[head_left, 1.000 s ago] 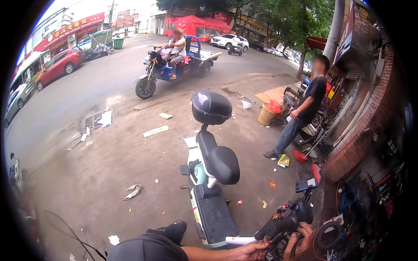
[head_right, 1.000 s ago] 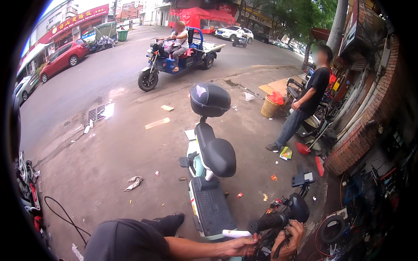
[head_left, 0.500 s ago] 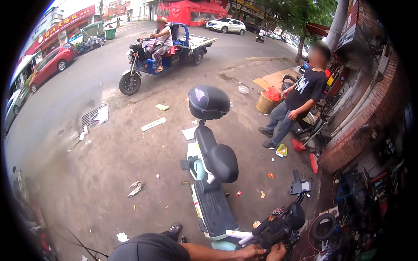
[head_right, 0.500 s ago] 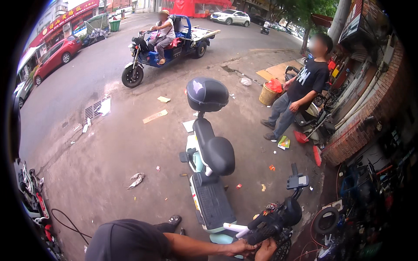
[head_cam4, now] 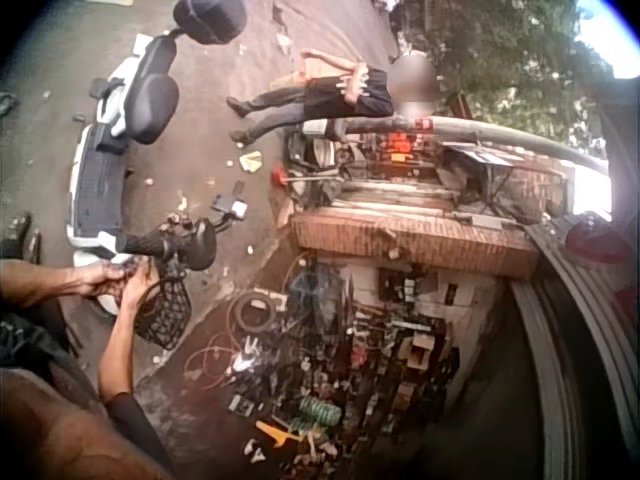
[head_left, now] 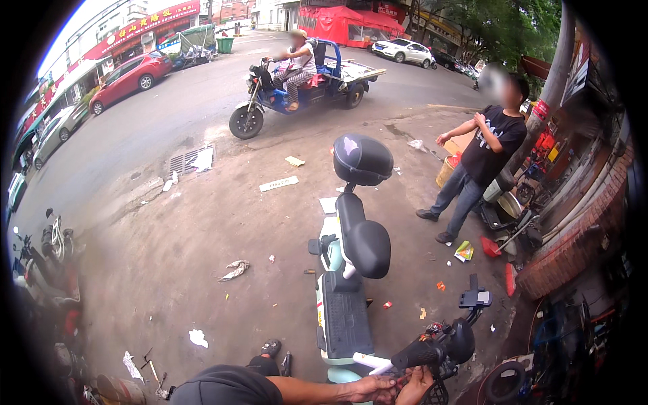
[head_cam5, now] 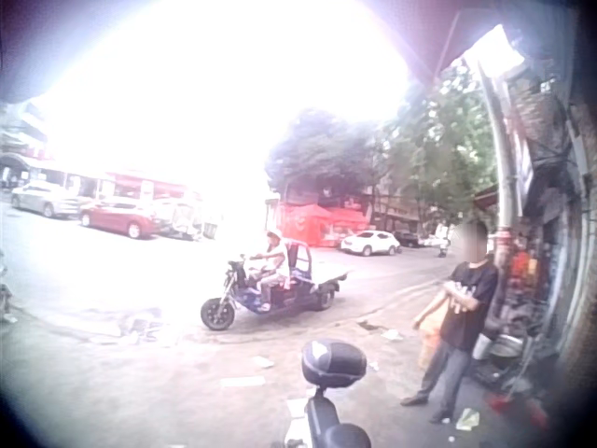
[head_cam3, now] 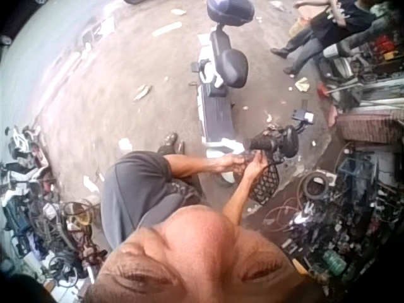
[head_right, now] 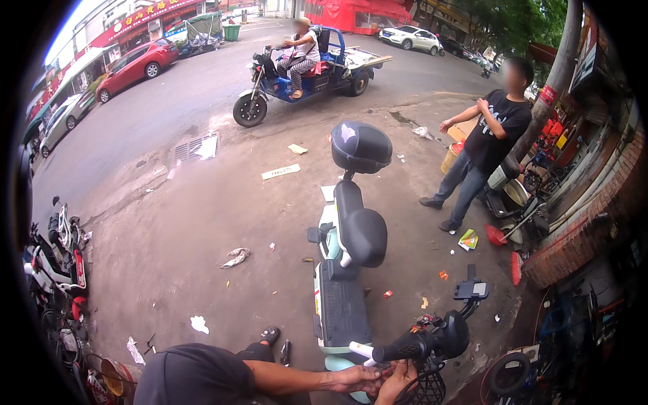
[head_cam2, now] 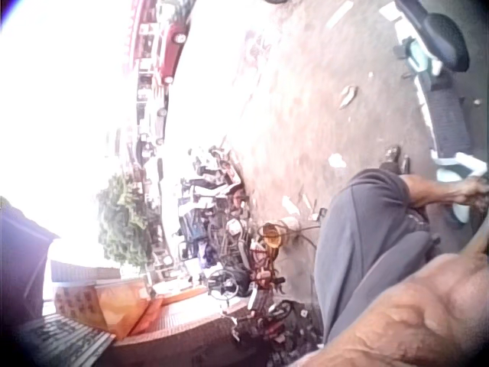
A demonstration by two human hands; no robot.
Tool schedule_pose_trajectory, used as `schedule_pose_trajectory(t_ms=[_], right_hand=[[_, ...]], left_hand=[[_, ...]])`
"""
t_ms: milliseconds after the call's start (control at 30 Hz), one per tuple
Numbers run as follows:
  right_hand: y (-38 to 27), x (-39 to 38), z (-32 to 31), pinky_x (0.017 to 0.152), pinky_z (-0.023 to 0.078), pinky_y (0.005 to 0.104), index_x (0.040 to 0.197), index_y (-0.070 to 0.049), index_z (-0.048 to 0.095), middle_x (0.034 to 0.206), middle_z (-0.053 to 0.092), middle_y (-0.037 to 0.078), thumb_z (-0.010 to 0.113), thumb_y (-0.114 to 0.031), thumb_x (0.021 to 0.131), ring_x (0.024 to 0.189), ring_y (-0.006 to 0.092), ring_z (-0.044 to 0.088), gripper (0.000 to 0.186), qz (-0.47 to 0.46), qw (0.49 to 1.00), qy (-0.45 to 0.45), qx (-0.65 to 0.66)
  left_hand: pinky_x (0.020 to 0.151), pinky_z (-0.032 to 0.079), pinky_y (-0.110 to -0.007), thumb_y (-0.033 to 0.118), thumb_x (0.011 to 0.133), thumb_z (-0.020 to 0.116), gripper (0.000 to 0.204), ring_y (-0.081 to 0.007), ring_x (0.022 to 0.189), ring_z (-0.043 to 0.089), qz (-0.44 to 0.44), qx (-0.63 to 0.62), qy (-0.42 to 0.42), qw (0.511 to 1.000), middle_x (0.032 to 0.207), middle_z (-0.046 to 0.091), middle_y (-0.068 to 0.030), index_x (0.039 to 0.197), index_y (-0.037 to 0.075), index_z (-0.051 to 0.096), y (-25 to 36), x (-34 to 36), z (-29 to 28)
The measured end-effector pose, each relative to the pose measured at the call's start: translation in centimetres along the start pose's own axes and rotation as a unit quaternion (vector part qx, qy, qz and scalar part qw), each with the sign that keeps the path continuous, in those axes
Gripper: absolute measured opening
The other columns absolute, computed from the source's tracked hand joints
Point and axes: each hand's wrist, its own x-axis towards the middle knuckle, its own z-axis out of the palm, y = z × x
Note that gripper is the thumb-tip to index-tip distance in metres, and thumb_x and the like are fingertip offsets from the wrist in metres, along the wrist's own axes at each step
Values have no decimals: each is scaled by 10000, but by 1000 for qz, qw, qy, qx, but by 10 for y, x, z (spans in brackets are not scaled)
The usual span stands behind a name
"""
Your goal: The person removes a rubber grip from a scooter's handlebar using a screwdriver and then works on the internal handle components and wires.
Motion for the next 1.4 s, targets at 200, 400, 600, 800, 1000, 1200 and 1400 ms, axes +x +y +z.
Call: schedule_pose_trajectory(t_ms=[200, 400, 600, 800, 1000, 1200, 1400], right_hand=[[41, 15, 1, 537, 427, 262, 917, 78, 656, 691, 619, 80, 566, -90, 885, 584, 129, 544, 194, -111, 991, 54, 49], [44, 15, 7, 533, 406, 249, 906, 86, 648, 683, 591, 46, 561, -81, 884, 578, 116, 522, 189, -65, 992, 73, 79], [37, 17, 3, 517, 385, 241, 886, 81, 648, 670, 579, 42, 545, -50, 875, 564, 106, 501, 167, -91, 992, 38, 84], [33, 13, 9, 499, 375, 242, 814, 66, 636, 635, 564, 45, 532, -37, 864, 551, 108, 510, 155, -78, 991, 55, 97], [28, 15, 0, 494, 381, 243, 724, 53, 623, 586, 557, 46, 534, -61, 856, 533, 115, 524, 196, -69, 996, 20, 47], [10, 3, -3, 639, 463, 332, 906, 76, 636, 803, 647, 158, 533, -170, 893, 705, 241, 604, 268, -13, 999, -7, -48], [20, 0, 2, 617, 467, 331, 852, 87, 648, 735, 659, 155, 535, -167, 888, 650, 250, 597, 280, -126, 990, 21, -63]], left_hand=[[723, 453, -310, 367, 923, 552, 337, -136, 843, 554, -53, -28, -9, 998, 888, 577, -12, 1106, 86, 532, -13, 12, -27], [729, 448, -258, 309, 862, 669, 529, -106, 895, 536, 308, 337, 136, 879, 1027, 555, -61, 1255, 14, 473, -20, -11, 10], [987, 384, -347, 294, 905, 604, 585, -200, 1161, 459, 143, 352, 89, 921, 1227, 483, -101, 1362, 19, 365, 0, -21, 13], [1064, 295, -366, 344, 929, 553, 628, -234, 1287, 353, 214, 499, 56, 838, 1369, 397, -133, 1413, 32, 304, 0, -31, 8], [1066, 298, -363, 377, 966, 462, 540, -246, 1262, 393, 227, 452, 104, 856, 1367, 428, -140, 1353, 6, 403, -6, -36, 17], [704, 486, -278, 364, 980, 431, 360, -150, 787, 590, 92, 88, 123, 984, 891, 599, -47, 1097, 57, 577, 6, -8, -9], [388, 319, -234, 348, 944, 508, 231, -90, 410, 397, 0, 48, 166, 985, 559, 449, 43, 909, 142, 607, 1, 32, -12]])
